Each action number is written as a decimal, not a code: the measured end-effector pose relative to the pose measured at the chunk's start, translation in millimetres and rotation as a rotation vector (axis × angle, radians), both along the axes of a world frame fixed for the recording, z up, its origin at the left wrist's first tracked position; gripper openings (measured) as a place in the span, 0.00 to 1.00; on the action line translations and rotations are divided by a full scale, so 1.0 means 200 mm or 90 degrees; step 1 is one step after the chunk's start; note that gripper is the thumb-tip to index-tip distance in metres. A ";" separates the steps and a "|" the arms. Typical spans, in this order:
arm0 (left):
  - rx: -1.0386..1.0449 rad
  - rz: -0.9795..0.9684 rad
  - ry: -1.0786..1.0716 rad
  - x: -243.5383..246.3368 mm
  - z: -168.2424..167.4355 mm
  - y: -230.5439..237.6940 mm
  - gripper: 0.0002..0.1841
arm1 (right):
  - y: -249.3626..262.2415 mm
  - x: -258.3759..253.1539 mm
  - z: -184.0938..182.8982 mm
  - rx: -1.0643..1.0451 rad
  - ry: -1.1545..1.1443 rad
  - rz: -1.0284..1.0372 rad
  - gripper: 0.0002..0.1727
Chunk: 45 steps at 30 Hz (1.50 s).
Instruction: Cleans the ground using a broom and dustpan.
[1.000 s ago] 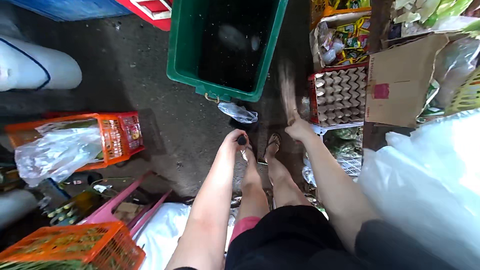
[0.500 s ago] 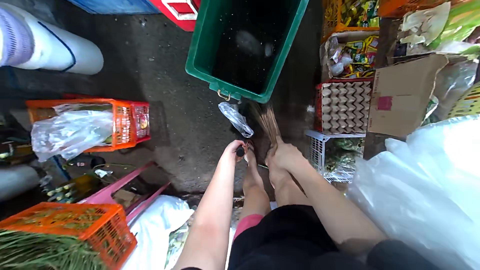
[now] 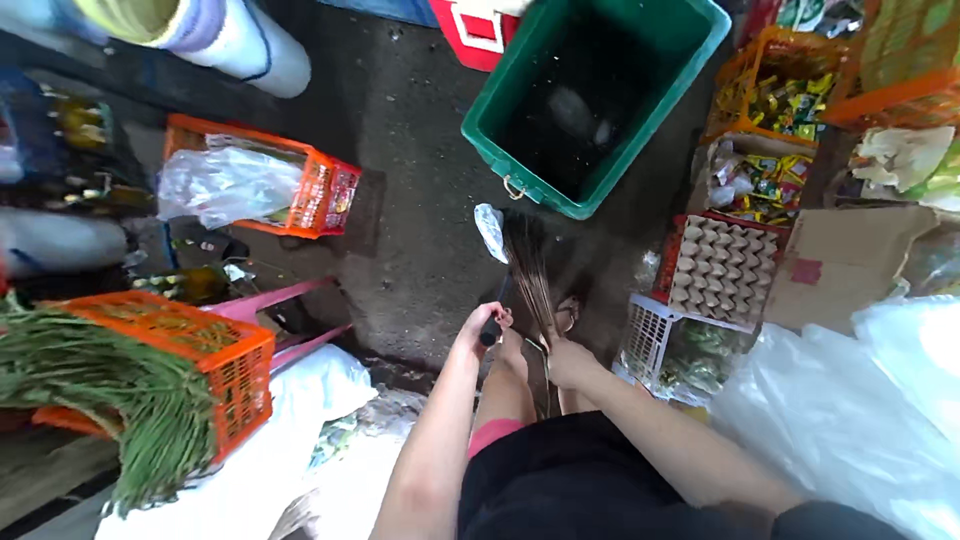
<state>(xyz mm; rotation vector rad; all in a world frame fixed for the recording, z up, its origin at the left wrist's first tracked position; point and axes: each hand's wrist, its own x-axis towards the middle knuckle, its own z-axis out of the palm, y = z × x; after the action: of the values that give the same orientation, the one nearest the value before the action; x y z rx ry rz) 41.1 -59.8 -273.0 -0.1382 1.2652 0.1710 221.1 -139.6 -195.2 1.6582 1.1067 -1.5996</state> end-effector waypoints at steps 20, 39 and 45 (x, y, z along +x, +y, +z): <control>0.419 0.460 0.171 -1.58 2.04 -1.09 0.44 | 0.40 -0.87 1.67 0.427 0.253 0.452 0.54; 0.018 0.314 0.854 -2.30 1.80 -1.71 0.52 | 0.14 -2.67 1.69 0.535 0.306 0.980 0.45; -0.062 0.206 0.826 -2.26 1.91 -1.64 0.52 | 0.11 -2.68 1.76 0.596 0.291 1.011 0.45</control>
<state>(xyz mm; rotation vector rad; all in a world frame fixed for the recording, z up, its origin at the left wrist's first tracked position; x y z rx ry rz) -410.2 -388.3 108.5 -0.3459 2.5428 0.5279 -314.2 -117.5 157.1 0.2136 2.6213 -0.2942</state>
